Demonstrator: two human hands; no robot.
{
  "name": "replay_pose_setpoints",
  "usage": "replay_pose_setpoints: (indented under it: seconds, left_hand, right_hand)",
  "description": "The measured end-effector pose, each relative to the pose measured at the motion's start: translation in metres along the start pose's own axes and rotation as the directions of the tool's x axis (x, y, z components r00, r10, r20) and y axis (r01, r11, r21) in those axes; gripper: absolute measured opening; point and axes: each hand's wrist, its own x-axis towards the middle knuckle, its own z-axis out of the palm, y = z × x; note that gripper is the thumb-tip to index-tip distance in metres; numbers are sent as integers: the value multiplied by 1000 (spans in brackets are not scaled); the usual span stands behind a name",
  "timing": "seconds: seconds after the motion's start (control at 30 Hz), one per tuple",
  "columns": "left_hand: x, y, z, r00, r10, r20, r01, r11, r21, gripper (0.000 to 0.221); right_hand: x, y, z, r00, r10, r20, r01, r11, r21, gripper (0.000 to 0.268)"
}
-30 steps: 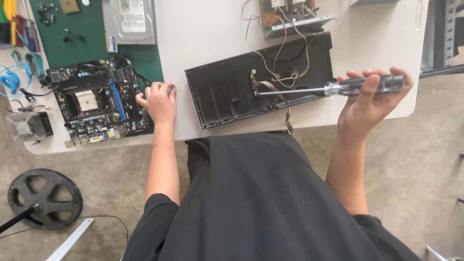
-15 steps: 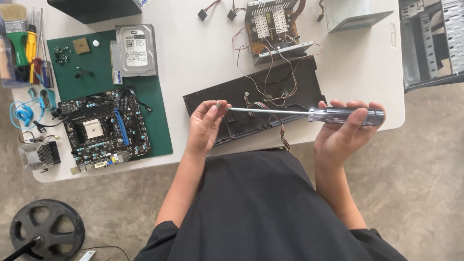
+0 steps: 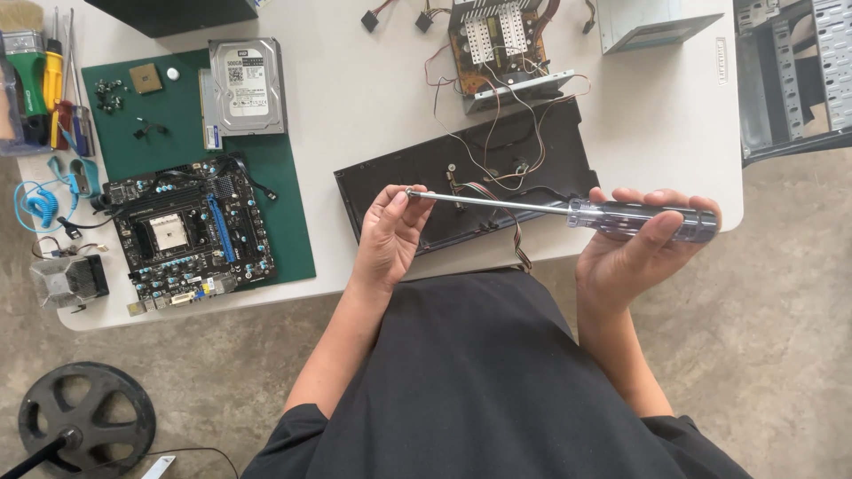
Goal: Detaching front panel cables and unscrewing the interface board from a computer case.
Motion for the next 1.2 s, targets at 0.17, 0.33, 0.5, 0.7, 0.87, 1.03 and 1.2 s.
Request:
replay_pose_setpoints:
  seconds: [0.17, 0.33, 0.5, 0.7, 0.87, 1.03, 1.2]
  left_hand:
    - [1, 2, -6, 998, 48, 42, -51, 996, 78, 4]
    - [-3, 13, -8, 1000, -7, 22, 7, 1000, 19, 4]
    - [-8, 3, 0, 999, -50, 18, 51, 994, -100, 10]
    - [-3, -1, 8, 998, -41, -47, 34, 988, -152, 10]
    - [-3, 8, 5, 984, -50, 173, 65, 994, -82, 13]
    - [-1, 11, 17, 990, -39, 138, 34, 999, 37, 9]
    - [4, 9, 11, 993, -52, 104, 52, 999, -1, 15]
  right_hand:
    - [4, -4, -13, 937, -136, 322, 134, 991, 27, 48]
    - [27, -13, -30, 838, 60, 542, 18, 990, -137, 57]
    - [36, -8, -69, 758, 222, 613, -246, 968, -47, 55]
    - [34, 6, -84, 650, 110, 752, -310, 942, 131, 30]
    - [34, 3, -87, 745, 242, 622, -368, 927, 80, 37]
    - [41, -2, -87, 684, 168, 710, -348, 930, 114, 34]
    - [33, 3, -81, 725, 232, 648, -364, 928, 76, 37]
